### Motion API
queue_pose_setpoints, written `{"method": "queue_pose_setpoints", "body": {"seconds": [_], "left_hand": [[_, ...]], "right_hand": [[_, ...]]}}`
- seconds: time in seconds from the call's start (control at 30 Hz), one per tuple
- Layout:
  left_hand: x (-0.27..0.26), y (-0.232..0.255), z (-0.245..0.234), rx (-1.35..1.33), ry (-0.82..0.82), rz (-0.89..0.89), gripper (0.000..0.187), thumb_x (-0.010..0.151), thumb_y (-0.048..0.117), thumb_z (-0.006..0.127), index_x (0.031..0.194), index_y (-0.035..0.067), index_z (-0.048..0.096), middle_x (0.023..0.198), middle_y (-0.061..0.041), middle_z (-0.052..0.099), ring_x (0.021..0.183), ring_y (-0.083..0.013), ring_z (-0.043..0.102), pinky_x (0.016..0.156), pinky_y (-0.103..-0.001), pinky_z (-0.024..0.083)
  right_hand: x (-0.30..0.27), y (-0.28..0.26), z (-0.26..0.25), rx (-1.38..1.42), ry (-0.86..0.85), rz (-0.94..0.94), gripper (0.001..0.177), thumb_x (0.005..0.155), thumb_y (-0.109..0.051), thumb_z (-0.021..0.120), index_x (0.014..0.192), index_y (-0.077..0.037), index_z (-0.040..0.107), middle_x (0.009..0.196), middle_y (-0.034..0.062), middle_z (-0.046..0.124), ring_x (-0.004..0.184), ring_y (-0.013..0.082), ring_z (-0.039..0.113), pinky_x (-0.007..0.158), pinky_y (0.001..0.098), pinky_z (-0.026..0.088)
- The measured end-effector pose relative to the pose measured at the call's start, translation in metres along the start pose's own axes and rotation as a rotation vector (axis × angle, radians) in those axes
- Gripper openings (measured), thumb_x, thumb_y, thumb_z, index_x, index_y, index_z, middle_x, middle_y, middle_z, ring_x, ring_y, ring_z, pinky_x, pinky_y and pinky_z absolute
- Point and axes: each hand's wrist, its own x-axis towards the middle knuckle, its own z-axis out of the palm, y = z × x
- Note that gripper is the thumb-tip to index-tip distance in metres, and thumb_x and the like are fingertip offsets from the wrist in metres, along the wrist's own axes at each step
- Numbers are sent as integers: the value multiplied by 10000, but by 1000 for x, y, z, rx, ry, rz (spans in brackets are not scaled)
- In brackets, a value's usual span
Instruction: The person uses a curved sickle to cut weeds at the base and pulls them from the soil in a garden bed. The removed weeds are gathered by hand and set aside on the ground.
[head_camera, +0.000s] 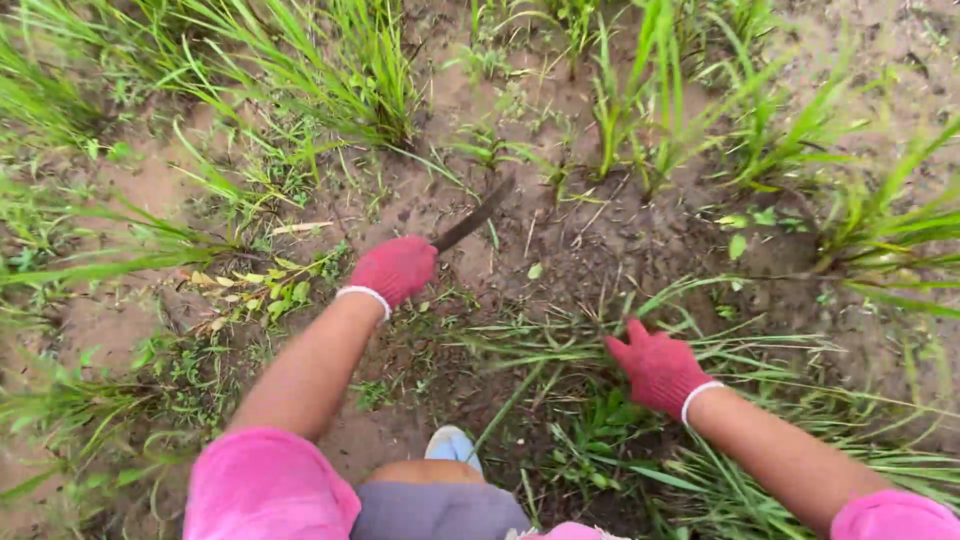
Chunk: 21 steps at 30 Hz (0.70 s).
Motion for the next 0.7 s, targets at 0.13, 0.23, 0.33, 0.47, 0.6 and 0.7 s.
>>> {"method": "queue_pose_setpoints", "body": {"seconds": [0.13,0.23,0.33,0.47,0.6,0.7], "left_hand": [[34,-8,56,-251,-25,25,445,1007,376,391,848,40,635,910,-258,723,943,-445,731,810,-591,570],[80,-14,128,-380,-158,1,486,1027,401,392,950,4,663,1017,-283,713,1009,-468,706,871,-585,546],[96,-30,139,-402,-334,-21,538,1032,429,374,1122,-8,676,1206,-267,678,1104,-457,663,948,-553,512],[85,-36,80,-500,-436,-64,498,1027,438,329,1006,35,621,1115,-194,686,989,-326,654,879,-479,529],[97,-67,61,-375,-318,42,490,1059,480,320,916,98,590,962,-110,688,899,-284,663,826,-446,549],[72,-77,46,-426,-344,-106,524,967,562,324,821,105,535,929,-135,648,859,-263,585,794,-442,472]], "right_hand": [[50,-25,79,-168,205,176,813,785,-220,710,1522,-366,399,1551,199,441,943,349,762,713,535,640],[81,-22,110,-215,166,132,746,889,-103,564,1576,-206,295,1475,341,426,794,344,758,634,505,654],[92,-28,94,-218,13,65,650,990,-17,445,1596,-82,219,1422,438,398,783,362,751,669,510,658],[97,-21,97,-160,-98,38,579,1034,24,400,1583,-29,222,1409,464,390,962,370,754,824,491,665],[117,-4,125,-504,-28,-116,528,1087,-93,359,1589,4,227,1332,498,482,744,273,759,624,401,660],[107,1,145,-372,359,-113,649,829,-44,562,1466,-57,438,1042,310,600,577,366,730,439,537,575]]}}
